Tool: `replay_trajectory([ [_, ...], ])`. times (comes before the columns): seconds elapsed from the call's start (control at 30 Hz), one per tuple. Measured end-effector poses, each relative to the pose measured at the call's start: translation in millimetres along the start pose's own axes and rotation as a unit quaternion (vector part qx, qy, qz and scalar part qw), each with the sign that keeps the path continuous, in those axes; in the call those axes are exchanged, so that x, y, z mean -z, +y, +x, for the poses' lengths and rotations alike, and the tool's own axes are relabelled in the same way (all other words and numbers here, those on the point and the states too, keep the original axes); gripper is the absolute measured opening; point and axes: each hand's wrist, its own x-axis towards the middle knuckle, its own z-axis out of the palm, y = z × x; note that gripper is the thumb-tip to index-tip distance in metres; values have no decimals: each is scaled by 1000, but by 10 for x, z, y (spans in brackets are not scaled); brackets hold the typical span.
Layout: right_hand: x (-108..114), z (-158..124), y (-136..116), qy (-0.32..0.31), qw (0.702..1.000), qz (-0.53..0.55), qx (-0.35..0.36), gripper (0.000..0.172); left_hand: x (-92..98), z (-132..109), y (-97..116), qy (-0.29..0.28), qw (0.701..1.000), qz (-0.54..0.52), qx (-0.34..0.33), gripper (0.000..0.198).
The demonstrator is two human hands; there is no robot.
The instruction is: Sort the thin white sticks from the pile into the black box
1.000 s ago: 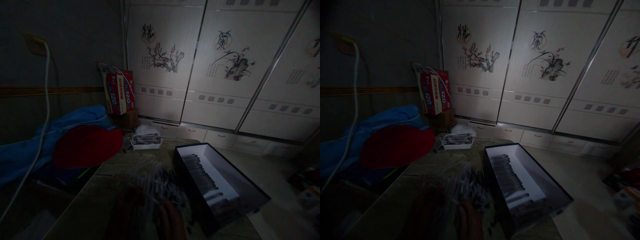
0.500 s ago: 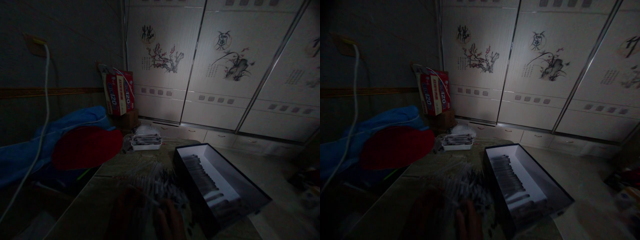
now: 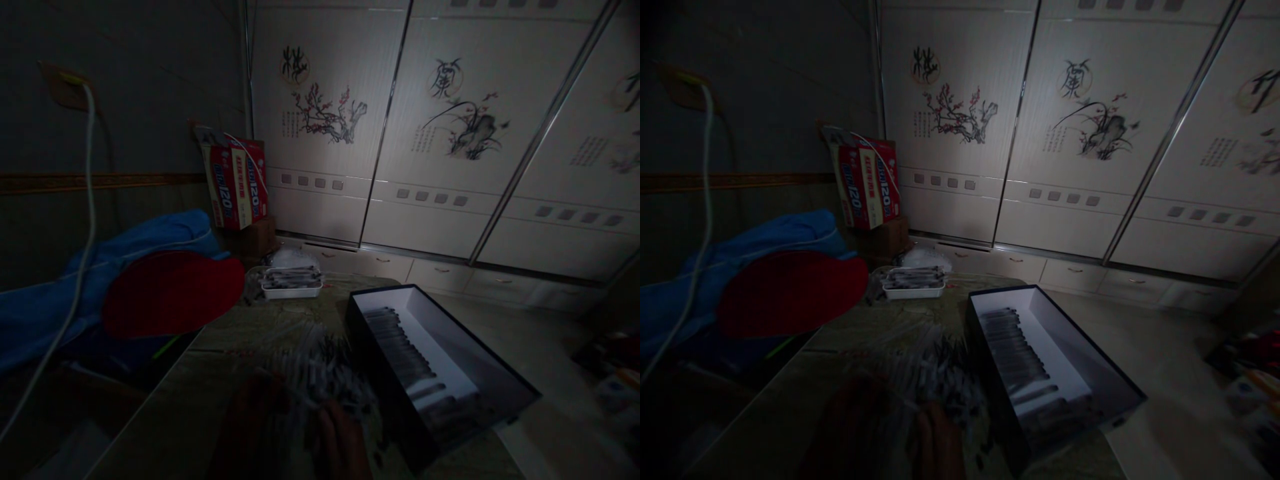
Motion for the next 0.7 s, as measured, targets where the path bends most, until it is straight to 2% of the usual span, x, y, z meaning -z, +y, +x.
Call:
replay_trajectory([
  [0.1, -7, 1, -31, -33, 997, 58, -27, 53, -6, -6, -14, 6, 1000, -2, 1, 37],
  [0.27, -55, -28, -19, -27, 988, 132, -73, 54, 8, -19, -36, 0, 1000, -6, -1, 34],
  [0.43, -68, 10, -3, -74, 979, 181, -52, 44, 12, 2, -47, 3, 1000, -8, 1, 29],
  [0.6, -94, 7, 62, -31, 981, 177, -71, 43, -9, -1, -16, 7, 1000, -10, 0, 30],
  [0.7, -93, 21, 100, -65, 984, 158, -42, 43, -9, -21, 13, 13, 1000, -8, -1, 29],
])
